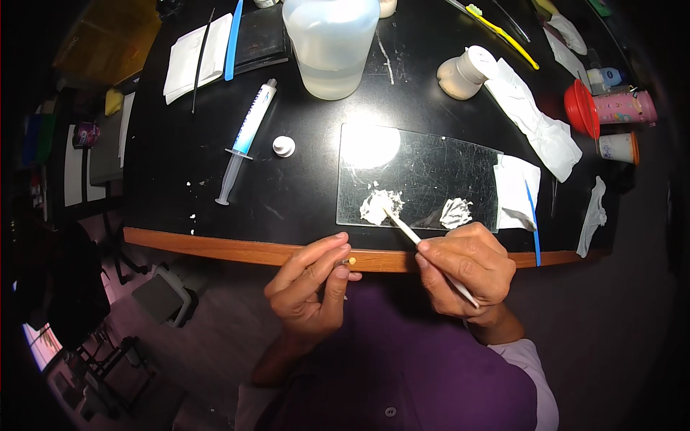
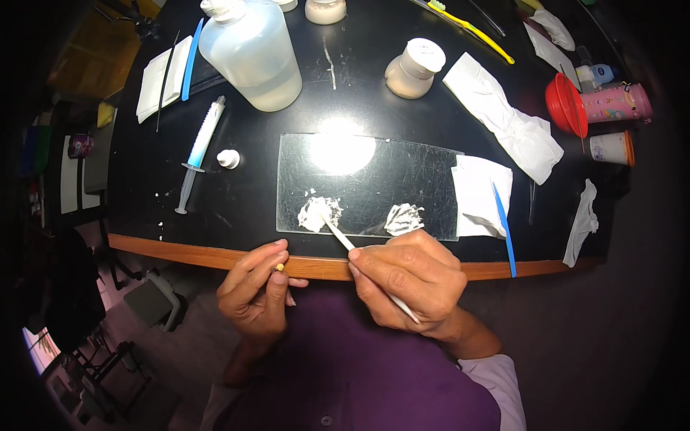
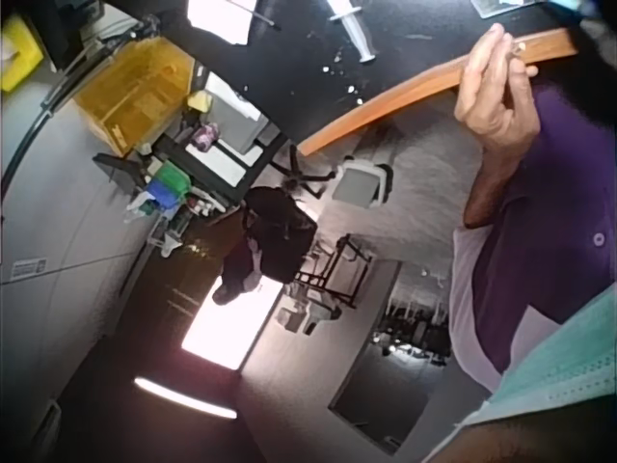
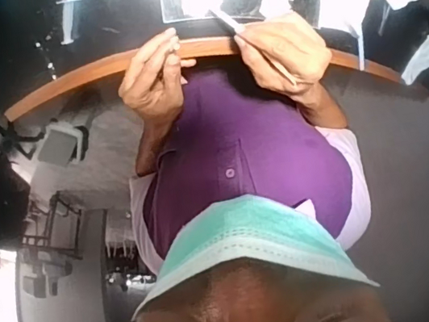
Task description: The person mixes dental material on a glass slab using a blue spatula, handles a dental model of a jaw, and then uses tweezers to hold a small dental crown while applying the mixture to it with a fine white applicator tool.
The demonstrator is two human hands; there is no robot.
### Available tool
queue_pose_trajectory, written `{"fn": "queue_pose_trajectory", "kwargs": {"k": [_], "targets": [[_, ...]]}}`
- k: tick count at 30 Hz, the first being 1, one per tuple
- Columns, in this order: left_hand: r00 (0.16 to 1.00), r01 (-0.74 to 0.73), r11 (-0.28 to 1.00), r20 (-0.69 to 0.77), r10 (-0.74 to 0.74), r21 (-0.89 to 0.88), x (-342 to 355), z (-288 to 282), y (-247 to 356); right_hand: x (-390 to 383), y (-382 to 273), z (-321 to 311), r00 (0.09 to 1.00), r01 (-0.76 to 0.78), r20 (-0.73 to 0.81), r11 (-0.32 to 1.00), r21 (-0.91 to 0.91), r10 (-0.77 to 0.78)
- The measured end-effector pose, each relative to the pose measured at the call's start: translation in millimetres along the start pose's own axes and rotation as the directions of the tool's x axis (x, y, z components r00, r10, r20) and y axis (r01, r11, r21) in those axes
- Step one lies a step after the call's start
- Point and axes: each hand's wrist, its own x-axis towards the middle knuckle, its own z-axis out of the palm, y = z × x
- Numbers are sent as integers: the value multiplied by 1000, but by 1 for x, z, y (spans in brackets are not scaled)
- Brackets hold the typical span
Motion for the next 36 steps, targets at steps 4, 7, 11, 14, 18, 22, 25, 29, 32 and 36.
{"fn": "queue_pose_trajectory", "kwargs": {"k": [4,7,11,14,18,22,25,29,32,36], "targets": [[1000,17,999,-20,-17,-33,0,2,-1,1,-1,0,1000,2,-11,1000,16,-2],[1000,27,999,-8,-28,-40,1,1,0,1,-1,-1,1000,2,-2,1000,22,-2],[1000,27,999,-6,-27,-38,2,1,2,1,-1,0,1000,4,-20,1000,6,-4],[999,28,999,-15,-28,-35,2,0,3,1,-1,1,1000,12,-13,1000,5,-12],[999,39,998,-34,-41,-54,1,2,3,0,1,1,1000,17,-19,1000,3,-17],[998,39,996,-41,-42,-83,1,4,4,-2,-2,-2,999,-38,-4,995,91,39],[990,115,979,-63,-127,-171,1,4,10,-4,-5,-5,999,-42,-19,983,179,46],[989,91,986,-106,-106,-139,2,8,11,-3,-9,1,998,32,-62,968,251,-17],[990,93,995,-105,-97,-47,0,9,12,-7,-9,5,995,87,-66,967,241,-73],[991,50,998,-124,-55,-39,-2,11,7,-8,-7,7,991,130,-54,968,213,-121]]}}
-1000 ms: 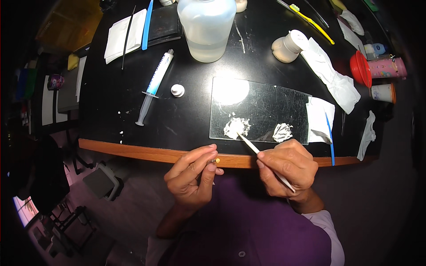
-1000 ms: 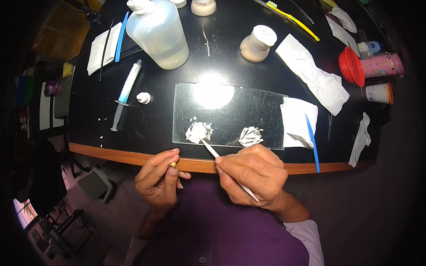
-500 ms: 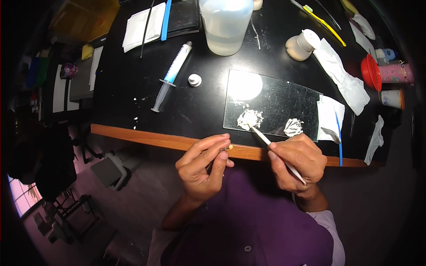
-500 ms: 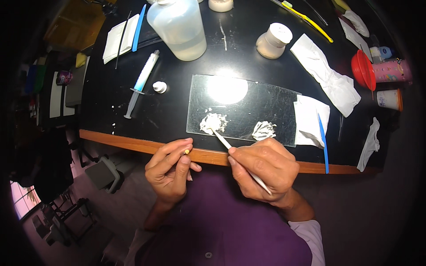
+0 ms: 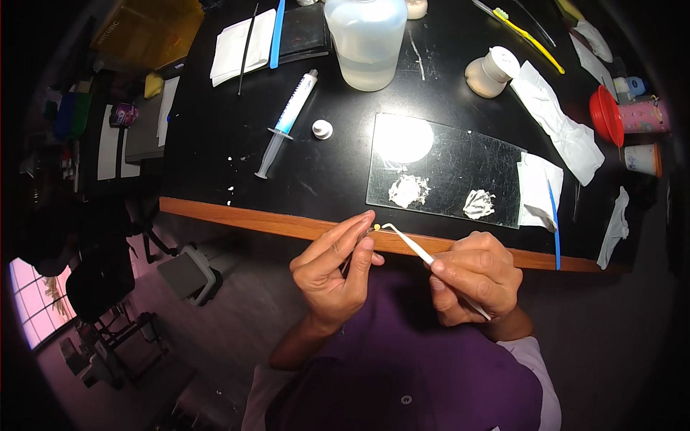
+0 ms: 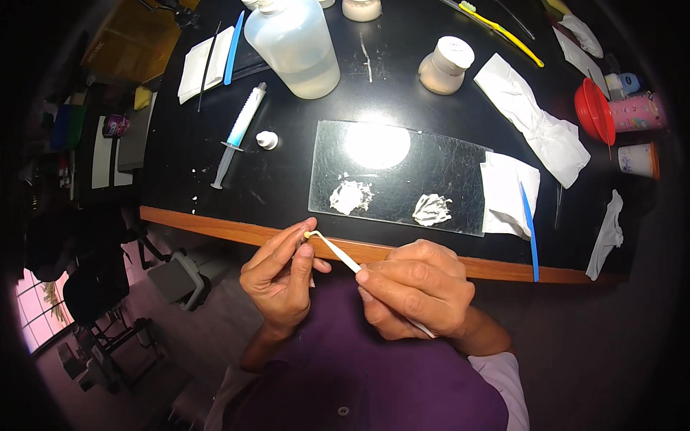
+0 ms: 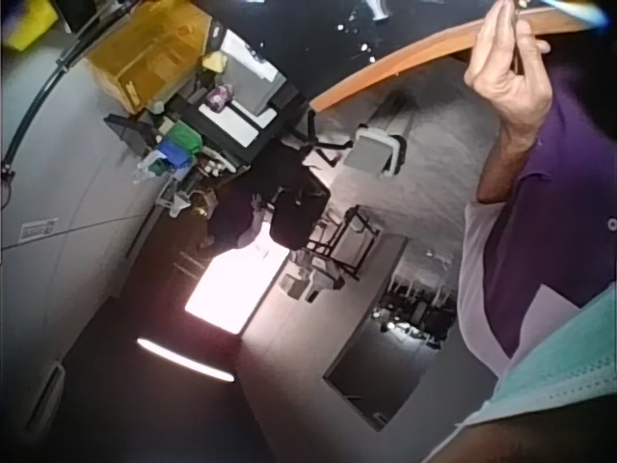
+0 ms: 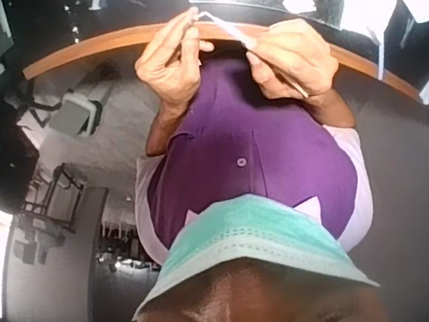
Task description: The person mixes dental material on a glass slab using a blue spatula, handles a dental model of a jaw, and then uses tweezers to hold a small dental crown while applying the mixture to it with a fine white applicator tool.
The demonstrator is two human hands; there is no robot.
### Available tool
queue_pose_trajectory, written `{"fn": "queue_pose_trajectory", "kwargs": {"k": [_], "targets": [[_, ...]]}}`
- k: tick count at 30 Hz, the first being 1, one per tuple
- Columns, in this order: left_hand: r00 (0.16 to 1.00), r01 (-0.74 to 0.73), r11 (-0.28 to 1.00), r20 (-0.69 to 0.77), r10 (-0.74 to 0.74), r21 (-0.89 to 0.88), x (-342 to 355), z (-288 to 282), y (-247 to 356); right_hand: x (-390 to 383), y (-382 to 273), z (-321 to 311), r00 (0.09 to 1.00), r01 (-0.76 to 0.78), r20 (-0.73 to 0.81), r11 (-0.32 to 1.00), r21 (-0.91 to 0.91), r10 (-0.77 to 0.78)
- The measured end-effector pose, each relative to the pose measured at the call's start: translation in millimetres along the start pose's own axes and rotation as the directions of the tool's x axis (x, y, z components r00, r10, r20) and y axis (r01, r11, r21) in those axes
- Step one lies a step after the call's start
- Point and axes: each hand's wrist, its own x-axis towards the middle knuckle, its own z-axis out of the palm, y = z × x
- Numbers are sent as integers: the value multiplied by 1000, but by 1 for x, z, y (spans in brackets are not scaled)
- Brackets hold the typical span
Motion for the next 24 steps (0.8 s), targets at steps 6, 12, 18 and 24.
{"fn": "queue_pose_trajectory", "kwargs": {"k": [6,12,18,24], "targets": [[1000,3,1000,8,-3,-5,1,0,1,1,2,2,999,35,15,999,-18,-35],[1000,13,1000,12,-13,1,1,-1,2,1,3,4,999,39,27,999,-33,-38],[1000,12,1000,15,-11,-7,1,-1,1,0,1,2,999,29,27,999,-40,-28],[1000,5,1000,17,-5,-14,2,-1,0,-1,1,1,999,29,36,999,-29,-28]]}}
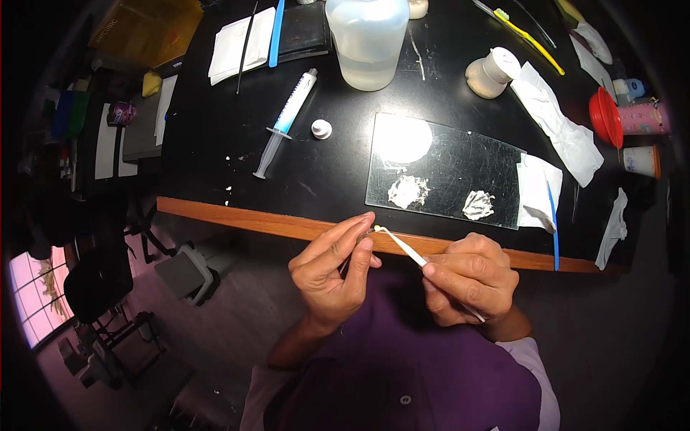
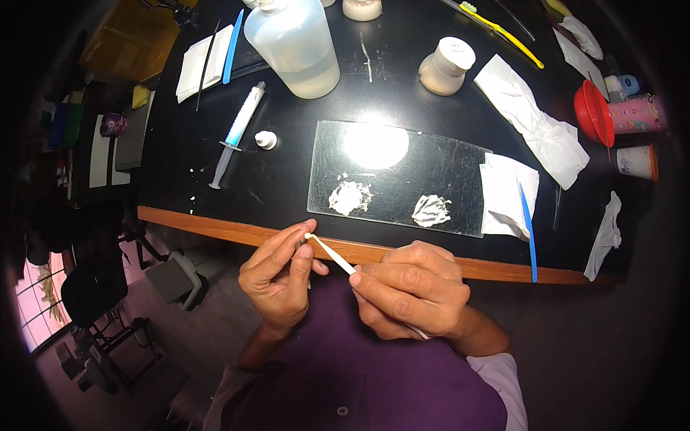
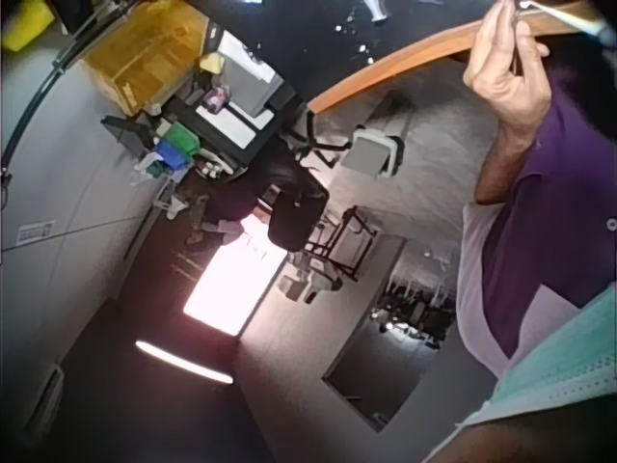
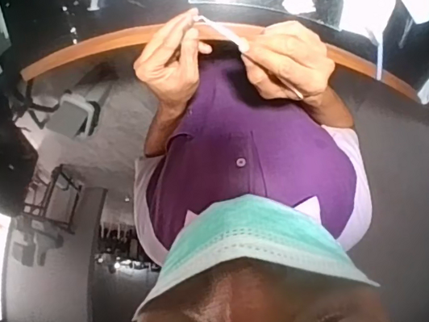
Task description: The person mixes dental material on a glass slab using a blue spatula, handles a dental model of a jaw, and then uses tweezers to hold a small dental crown while applying the mixture to it with a fine white applicator tool.
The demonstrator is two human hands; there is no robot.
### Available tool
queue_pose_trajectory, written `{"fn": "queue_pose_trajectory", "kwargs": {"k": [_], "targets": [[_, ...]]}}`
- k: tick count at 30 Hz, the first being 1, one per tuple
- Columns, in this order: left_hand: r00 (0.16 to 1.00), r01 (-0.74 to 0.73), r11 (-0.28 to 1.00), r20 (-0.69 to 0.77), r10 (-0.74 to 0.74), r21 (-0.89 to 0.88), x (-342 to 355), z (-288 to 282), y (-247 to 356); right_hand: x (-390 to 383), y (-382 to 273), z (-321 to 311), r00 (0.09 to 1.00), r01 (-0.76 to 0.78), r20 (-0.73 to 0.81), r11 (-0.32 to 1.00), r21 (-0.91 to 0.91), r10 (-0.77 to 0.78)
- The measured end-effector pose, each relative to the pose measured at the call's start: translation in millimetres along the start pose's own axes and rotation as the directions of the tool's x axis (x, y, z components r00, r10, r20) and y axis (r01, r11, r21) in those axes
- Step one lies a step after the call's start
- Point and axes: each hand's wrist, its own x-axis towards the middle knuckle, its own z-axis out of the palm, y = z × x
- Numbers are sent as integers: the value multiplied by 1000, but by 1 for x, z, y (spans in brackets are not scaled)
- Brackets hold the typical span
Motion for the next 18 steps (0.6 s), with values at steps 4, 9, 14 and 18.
{"fn": "queue_pose_trajectory", "kwargs": {"k": [4,9,14,18], "targets": [[1000,13,1000,4,-13,2,0,-1,1,1,0,1,1000,-2,2,1000,4,2],[1000,19,1000,3,-19,0,1,-1,2,2,1,2,1000,1,-1,1000,0,-1],[999,37,999,-1,-37,8,0,-1,3,3,1,3,1000,-11,-16,1000,2,11],[1000,23,1000,2,-23,-1,1,0,3,2,0,0,1000,4,-1,1000,1,-4]]}}
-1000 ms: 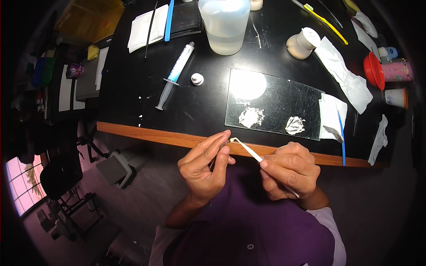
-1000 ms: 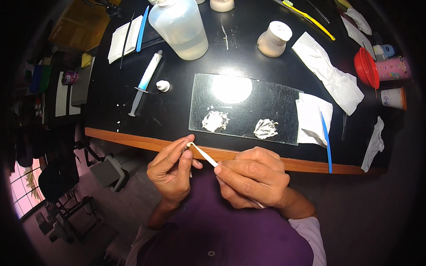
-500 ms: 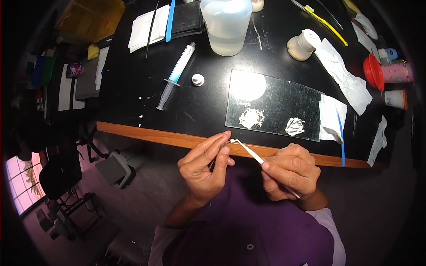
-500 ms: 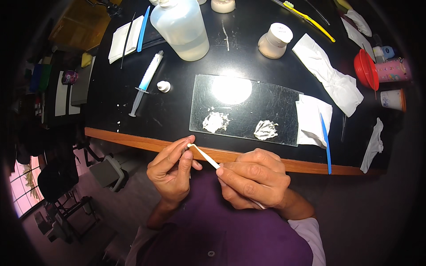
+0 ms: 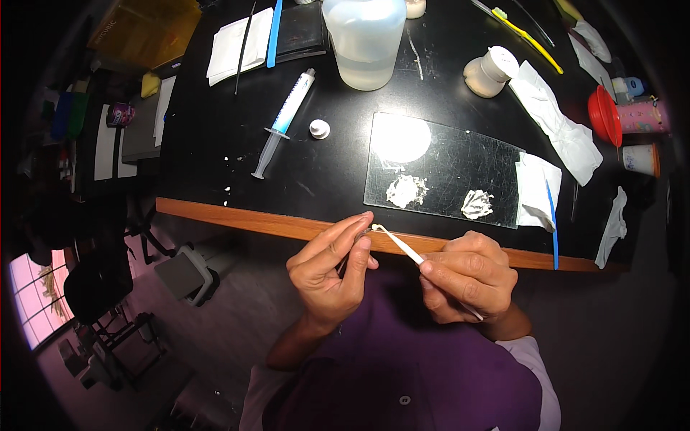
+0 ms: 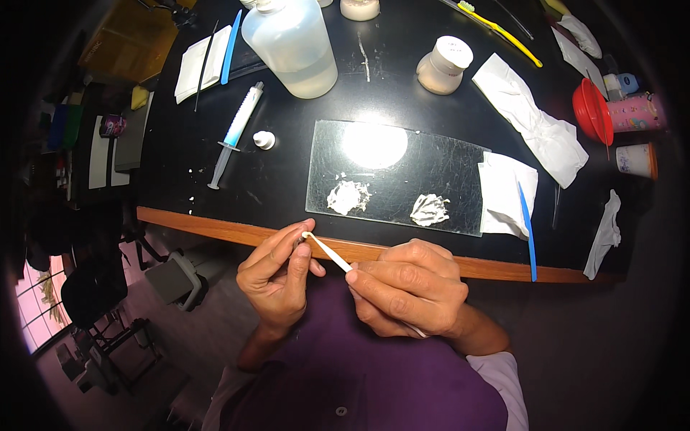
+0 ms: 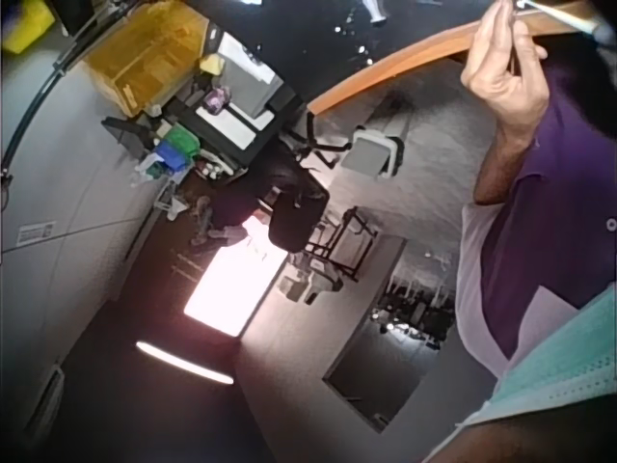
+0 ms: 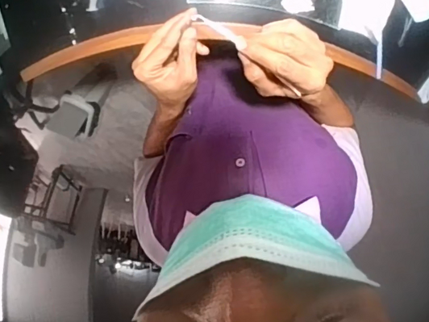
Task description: The person mixes dental material on a glass slab using a blue spatula, handles a dental model of a jaw, and then uses tweezers to hold a small dental crown while applying the mixture to it with a fine white applicator tool.
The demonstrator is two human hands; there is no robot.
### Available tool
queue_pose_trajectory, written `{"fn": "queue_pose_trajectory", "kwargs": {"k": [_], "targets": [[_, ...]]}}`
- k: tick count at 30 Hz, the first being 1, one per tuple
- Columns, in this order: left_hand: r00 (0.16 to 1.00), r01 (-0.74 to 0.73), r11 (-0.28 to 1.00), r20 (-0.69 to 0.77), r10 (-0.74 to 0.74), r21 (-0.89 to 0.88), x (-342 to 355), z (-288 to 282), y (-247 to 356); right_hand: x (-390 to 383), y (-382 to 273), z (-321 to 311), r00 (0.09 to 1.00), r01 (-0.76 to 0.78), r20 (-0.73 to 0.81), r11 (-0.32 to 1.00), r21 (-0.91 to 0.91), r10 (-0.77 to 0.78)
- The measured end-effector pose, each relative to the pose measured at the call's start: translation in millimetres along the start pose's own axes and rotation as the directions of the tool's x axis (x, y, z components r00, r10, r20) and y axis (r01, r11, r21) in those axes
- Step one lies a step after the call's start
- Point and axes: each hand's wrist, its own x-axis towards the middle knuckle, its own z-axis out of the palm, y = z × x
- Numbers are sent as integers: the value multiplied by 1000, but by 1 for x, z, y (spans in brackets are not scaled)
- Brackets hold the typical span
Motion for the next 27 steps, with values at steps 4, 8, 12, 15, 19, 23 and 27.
{"fn": "queue_pose_trajectory", "kwargs": {"k": [4,8,12,15,19,23,27], "targets": [[1000,14,1000,3,-14,8,0,0,1,1,0,1,1000,-13,-8,1000,-16,13],[1000,13,999,0,-14,-30,-1,-1,-1,2,-3,-5,996,-79,-51,997,1,78],[998,67,996,22,-66,-57,1,-8,8,9,1,-6,989,-135,-75,981,-137,126],[999,46,998,21,-45,-53,3,-10,11,9,3,-4,994,-105,-57,977,-185,96],[998,57,997,-1,-57,-47,2,-17,10,6,6,0,996,-78,-56,974,-212,68],[995,103,995,22,-102,-16,4,-21,16,-3,1,-5,979,-196,-94,965,-177,182],[993,104,994,48,-105,16,11,-20,22,-8,-1,-7,948,-291,-158,953,-84,276]]}}
